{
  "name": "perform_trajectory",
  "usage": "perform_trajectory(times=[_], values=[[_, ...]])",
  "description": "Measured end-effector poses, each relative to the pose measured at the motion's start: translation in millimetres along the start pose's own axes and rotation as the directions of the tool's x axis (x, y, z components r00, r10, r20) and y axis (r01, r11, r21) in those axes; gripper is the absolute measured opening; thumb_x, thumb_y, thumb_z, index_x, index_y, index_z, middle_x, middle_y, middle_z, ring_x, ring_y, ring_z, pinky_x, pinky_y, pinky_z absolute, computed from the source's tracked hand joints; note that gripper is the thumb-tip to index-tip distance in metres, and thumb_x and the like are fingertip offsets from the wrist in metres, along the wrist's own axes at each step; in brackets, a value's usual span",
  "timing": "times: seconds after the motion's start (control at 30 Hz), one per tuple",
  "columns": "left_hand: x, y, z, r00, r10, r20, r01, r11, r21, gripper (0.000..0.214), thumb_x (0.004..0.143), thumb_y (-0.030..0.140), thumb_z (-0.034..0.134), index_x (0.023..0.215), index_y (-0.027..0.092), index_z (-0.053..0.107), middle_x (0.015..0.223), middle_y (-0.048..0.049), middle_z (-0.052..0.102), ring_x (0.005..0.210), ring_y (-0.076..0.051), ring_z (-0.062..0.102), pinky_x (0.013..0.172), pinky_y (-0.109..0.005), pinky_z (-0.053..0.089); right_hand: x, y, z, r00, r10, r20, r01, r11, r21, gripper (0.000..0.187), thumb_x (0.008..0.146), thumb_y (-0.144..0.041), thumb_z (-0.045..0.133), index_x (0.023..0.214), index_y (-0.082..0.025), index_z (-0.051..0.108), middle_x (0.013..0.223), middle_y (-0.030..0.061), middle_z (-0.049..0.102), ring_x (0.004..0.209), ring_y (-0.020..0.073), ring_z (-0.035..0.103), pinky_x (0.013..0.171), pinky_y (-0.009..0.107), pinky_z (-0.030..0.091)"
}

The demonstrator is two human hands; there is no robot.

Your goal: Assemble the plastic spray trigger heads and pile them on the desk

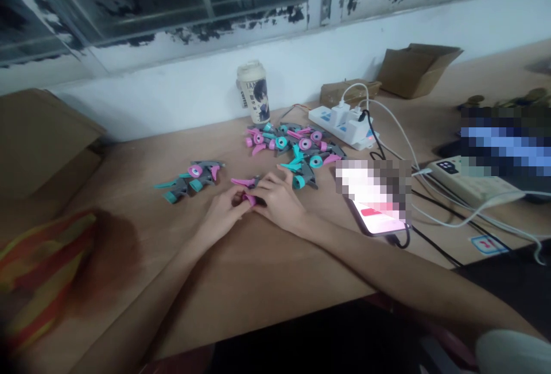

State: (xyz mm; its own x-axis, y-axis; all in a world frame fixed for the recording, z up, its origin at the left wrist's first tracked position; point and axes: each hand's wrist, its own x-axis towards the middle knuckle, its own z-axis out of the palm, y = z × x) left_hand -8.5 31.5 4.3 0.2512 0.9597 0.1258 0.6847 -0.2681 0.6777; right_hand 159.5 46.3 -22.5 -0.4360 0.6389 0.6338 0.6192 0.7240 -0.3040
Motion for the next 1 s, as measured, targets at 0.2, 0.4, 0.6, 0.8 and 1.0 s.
perform_trajectory(times=[0.2, 0.4, 0.6, 0.8, 1.0], values=[[0.0, 1.3, 2.4, 0.997, 0.013, -0.074, -0.008, 0.997, 0.075, 0.015, 0.078, 0.022, 0.052, 0.089, 0.020, 0.061, 0.083, -0.0017, 0.068, 0.079, -0.017, 0.063, 0.073, -0.029, 0.046, 1.1, -3.1, 1.7, 1.000, 0.011, -0.020, -0.012, 0.999, -0.045, 0.018, 0.078, -0.029, 0.065, 0.096, -0.027, 0.068, 0.086, -0.0007, 0.069, 0.089, 0.0193, 0.056, 0.102, 0.047, 0.013], [-5.9, 11.3, 8.4, 0.968, -0.073, -0.242, 0.095, 0.992, 0.080, 0.013, 0.075, 0.026, 0.061, 0.086, 0.020, 0.060, 0.082, -0.0006, 0.069, 0.072, -0.015, 0.064, 0.066, -0.026, 0.047, 0.0, -4.1, -2.1, 0.995, 0.082, -0.060, -0.088, 0.991, -0.098, 0.015, 0.078, -0.027, 0.064, 0.092, -0.025, 0.068, 0.085, -0.0005, 0.069, 0.091, 0.0202, 0.056, 0.101, 0.045, 0.016], [-12.6, 15.9, 13.8, 0.926, 0.190, -0.327, -0.012, 0.880, 0.476, 0.008, 0.078, 0.023, 0.059, 0.072, 0.021, 0.064, 0.073, -0.0002, 0.066, 0.075, -0.016, 0.059, 0.061, -0.026, 0.041, -1.0, -5.3, -4.5, 0.994, 0.097, -0.057, -0.103, 0.988, -0.117, 0.015, 0.076, -0.023, 0.065, 0.090, -0.023, 0.067, 0.084, -0.0009, 0.069, 0.091, 0.0202, 0.056, 0.101, 0.044, 0.016], [-10.7, 15.2, 19.9, 0.895, 0.339, -0.291, -0.095, 0.781, 0.617, 0.009, 0.075, 0.017, 0.061, 0.066, 0.020, 0.061, 0.069, -0.0002, 0.063, 0.072, -0.016, 0.055, 0.057, -0.026, 0.037, -0.2, -4.4, -5.9, 0.994, 0.099, -0.053, -0.105, 0.985, -0.140, 0.013, 0.076, -0.023, 0.065, 0.089, -0.023, 0.067, 0.084, -0.0012, 0.068, 0.092, 0.0202, 0.057, 0.101, 0.042, 0.017], [-7.3, 12.0, -1.6, 0.843, 0.285, -0.456, -0.006, 0.852, 0.523, 0.011, 0.074, 0.017, 0.058, 0.064, 0.019, 0.061, 0.066, -0.0001, 0.060, 0.069, -0.015, 0.055, 0.060, -0.025, 0.037, -1.8, -0.9, -7.6, 0.984, 0.153, -0.096, -0.162, 0.982, -0.095, 0.017, 0.079, -0.038, 0.064, 0.089, -0.024, 0.065, 0.092, -0.0001, 0.069, 0.096, 0.0208, 0.059, 0.096, 0.041, 0.021]])
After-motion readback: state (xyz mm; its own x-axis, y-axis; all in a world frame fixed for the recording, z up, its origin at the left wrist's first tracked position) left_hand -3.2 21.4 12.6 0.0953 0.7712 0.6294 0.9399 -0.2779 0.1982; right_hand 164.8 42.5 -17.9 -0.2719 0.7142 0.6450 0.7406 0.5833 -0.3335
